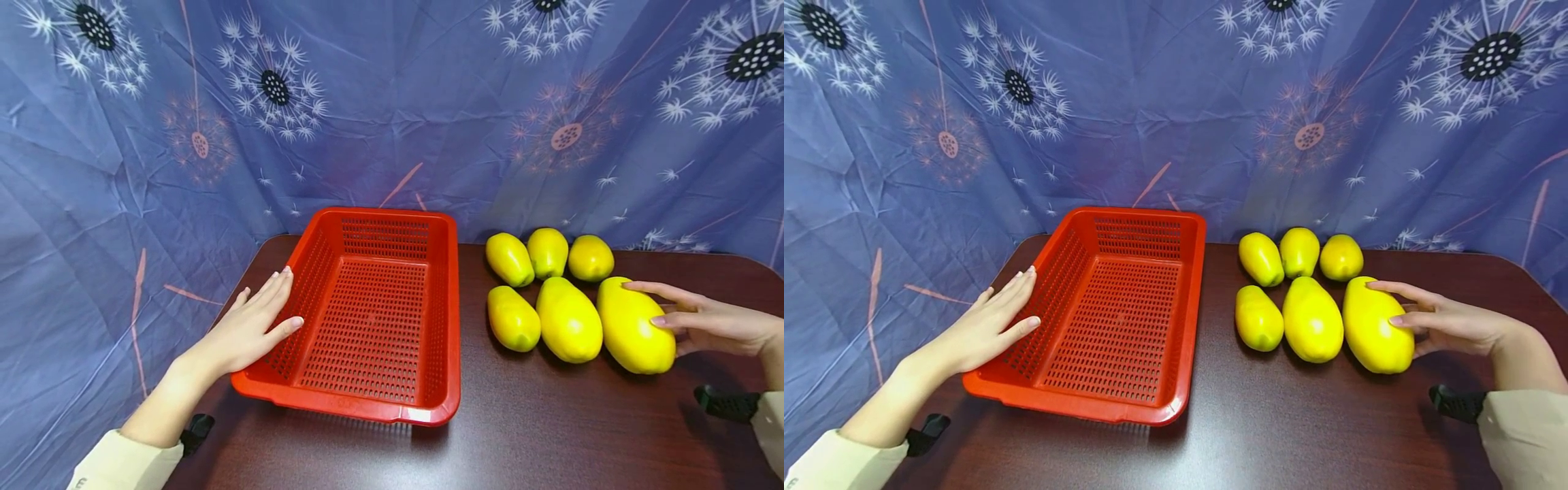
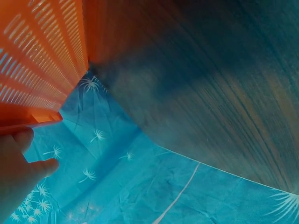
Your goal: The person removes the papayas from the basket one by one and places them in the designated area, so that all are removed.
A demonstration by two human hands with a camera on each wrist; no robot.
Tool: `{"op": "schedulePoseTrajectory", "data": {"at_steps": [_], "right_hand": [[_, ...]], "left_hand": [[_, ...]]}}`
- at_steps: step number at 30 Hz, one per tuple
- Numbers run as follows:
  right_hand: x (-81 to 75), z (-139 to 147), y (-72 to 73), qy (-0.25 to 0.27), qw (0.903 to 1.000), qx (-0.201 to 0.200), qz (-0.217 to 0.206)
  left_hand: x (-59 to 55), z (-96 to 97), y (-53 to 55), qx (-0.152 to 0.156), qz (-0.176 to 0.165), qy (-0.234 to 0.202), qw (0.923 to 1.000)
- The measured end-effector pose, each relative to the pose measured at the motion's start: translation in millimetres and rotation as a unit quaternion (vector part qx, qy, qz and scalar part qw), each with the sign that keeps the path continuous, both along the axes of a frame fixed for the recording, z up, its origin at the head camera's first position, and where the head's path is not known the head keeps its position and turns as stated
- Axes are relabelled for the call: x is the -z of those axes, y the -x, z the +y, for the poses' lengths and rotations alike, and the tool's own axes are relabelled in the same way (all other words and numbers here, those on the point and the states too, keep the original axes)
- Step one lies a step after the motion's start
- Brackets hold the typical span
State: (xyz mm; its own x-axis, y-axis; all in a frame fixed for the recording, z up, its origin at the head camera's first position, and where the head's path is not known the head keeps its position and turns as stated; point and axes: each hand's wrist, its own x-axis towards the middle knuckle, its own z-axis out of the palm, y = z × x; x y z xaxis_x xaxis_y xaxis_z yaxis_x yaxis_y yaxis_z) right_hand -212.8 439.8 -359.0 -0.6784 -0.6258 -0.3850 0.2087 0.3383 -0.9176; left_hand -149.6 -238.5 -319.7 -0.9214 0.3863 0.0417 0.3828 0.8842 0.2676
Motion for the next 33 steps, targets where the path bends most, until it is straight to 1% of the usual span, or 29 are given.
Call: {"op": "schedulePoseTrajectory", "data": {"at_steps": [4, 8, 10, 15, 18, 23, 29, 33], "right_hand": [[-1.3, -1, 0.3, -0.007, 0.9999, -0.004, -0.01], [-3.8, -2, 1.1, -0.02, 0.9996, 0.0, -0.021], [-5.9, -3, 2.0, -0.023, 0.9996, 0.004, -0.017], [-9.8, -2, 3.2, -0.018, 0.9997, 0.003, -0.018], [-9.9, -3, 2.4, -0.019, 0.9995, 0.003, -0.026], [-10.6, -4, 2.4, -0.023, 0.9994, 0.002, -0.026], [-13.1, -5, 4.4, -0.014, 0.9994, 0.0, -0.03], [-11.5, -5, 3.6, -0.009, 0.9992, -0.007, -0.037]], "left_hand": [[-0.7, -1.2, -1.5, 0.0, -0.007, 0.003, 1.0], [-2.8, -1.9, -1.1, 0.002, -0.008, 0.012, 0.9999], [-4.1, -1.7, -0.1, 0.003, -0.007, 0.015, 0.9999], [-5.9, -1.2, 0.4, 0.004, -0.013, 0.014, 0.9998], [-5.8, -1.7, -0.9, 0.006, -0.015, 0.01, 0.9998], [-5.3, -3.7, -1.8, 0.014, -0.017, 0.002, 0.9997], [-4.0, -5.0, -1.2, 0.017, -0.012, 0.005, 0.9998], [-3.2, -5.2, -3.9, 0.018, -0.004, 0.009, 0.9998]]}}
